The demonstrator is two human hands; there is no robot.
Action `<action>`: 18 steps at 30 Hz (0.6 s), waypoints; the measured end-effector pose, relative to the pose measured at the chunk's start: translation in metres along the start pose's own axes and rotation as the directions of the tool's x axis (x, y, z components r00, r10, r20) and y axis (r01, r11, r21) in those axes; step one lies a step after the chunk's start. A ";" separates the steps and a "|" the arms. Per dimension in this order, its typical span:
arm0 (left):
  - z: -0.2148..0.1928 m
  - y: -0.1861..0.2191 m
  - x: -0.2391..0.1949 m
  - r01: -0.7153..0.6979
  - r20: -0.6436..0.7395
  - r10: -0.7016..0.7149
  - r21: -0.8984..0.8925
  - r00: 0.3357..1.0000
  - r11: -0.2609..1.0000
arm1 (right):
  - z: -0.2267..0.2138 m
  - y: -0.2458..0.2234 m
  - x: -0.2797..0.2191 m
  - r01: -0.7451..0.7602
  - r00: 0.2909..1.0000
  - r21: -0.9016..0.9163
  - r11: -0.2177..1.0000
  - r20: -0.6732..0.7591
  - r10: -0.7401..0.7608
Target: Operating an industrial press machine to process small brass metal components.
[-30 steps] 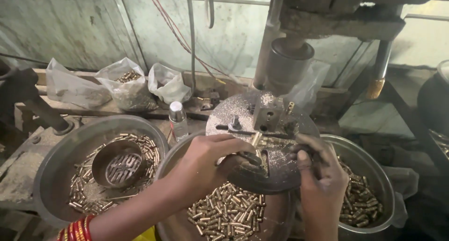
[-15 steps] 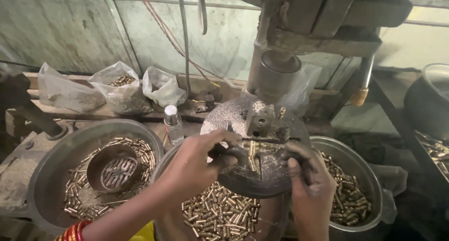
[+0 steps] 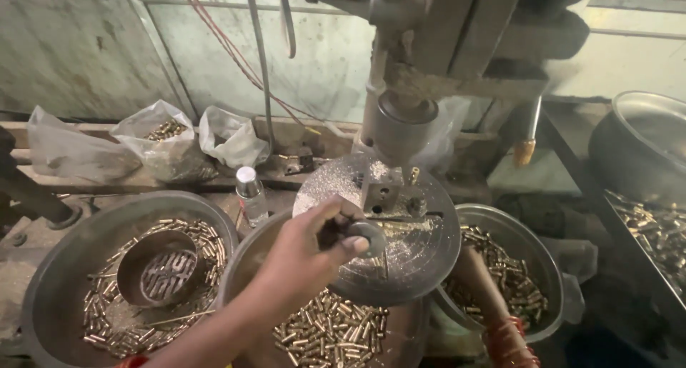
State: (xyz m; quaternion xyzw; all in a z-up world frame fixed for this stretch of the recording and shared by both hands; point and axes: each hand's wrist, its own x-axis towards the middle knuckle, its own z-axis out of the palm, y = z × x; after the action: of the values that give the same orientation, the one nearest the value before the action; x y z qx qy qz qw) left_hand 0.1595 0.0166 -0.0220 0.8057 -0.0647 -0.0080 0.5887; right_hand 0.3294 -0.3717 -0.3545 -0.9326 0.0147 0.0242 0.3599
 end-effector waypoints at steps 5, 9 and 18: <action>0.009 -0.007 0.015 -0.023 0.019 0.026 -0.167 0.999 0.986 | 0.017 -0.024 -0.019 -0.131 0.991 0.527 0.840 0.039 0.131; 0.011 -0.007 0.023 -0.027 0.026 0.033 -0.229 0.999 0.973 | 0.004 -0.061 -0.036 -0.245 0.967 0.815 0.524 0.166 0.195; 0.015 -0.027 0.035 0.030 0.083 0.008 -0.448 0.997 0.894 | -0.006 -0.053 -0.021 -0.285 0.939 0.781 0.556 0.111 0.326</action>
State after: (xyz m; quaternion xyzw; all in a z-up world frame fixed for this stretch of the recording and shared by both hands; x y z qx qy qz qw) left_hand 0.1953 0.0065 -0.0495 0.6476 -0.0805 -0.0593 0.7554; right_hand 0.3111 -0.3365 -0.3137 -0.6626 0.1933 0.0554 0.7215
